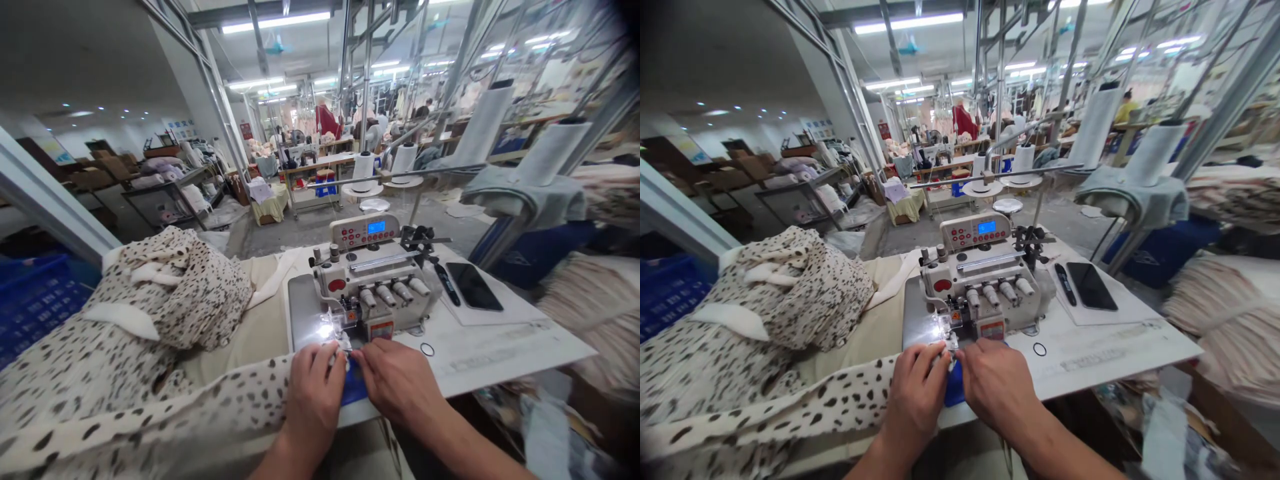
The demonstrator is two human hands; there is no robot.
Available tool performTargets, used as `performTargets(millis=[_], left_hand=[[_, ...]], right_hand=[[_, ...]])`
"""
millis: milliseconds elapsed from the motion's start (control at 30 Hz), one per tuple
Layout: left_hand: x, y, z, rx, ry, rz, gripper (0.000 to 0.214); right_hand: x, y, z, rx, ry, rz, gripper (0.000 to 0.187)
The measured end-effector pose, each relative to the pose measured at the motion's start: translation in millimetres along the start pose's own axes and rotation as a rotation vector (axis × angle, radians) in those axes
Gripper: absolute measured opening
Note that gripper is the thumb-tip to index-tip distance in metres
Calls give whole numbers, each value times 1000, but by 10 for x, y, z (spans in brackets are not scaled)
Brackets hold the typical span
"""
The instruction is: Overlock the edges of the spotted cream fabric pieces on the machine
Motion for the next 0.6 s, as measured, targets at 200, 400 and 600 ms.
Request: performTargets(millis=[200, 400, 600], left_hand=[[-31, -13, -43, 8, -13, -12, 20], [-18, -3, -42, 8, -45, -37, 23], [-48, 43, -41, -3, -36, -66, 23]], right_hand=[[-12, -50, -38, -27, 66, 89, 33], [-10, -47, -51, -29, 95, 95, 32], [27, -34, -49, -27, 78, 100, 31]])
Point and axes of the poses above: each hand's wrist, its own z-axis away from the middle knuckle, its own x-axis out of the palm, y = z × x, the point moved 3 cm from there along -z, towards the middle knuckle, and after that the axes turned 2 degrees about x, right-handed, at the moved point
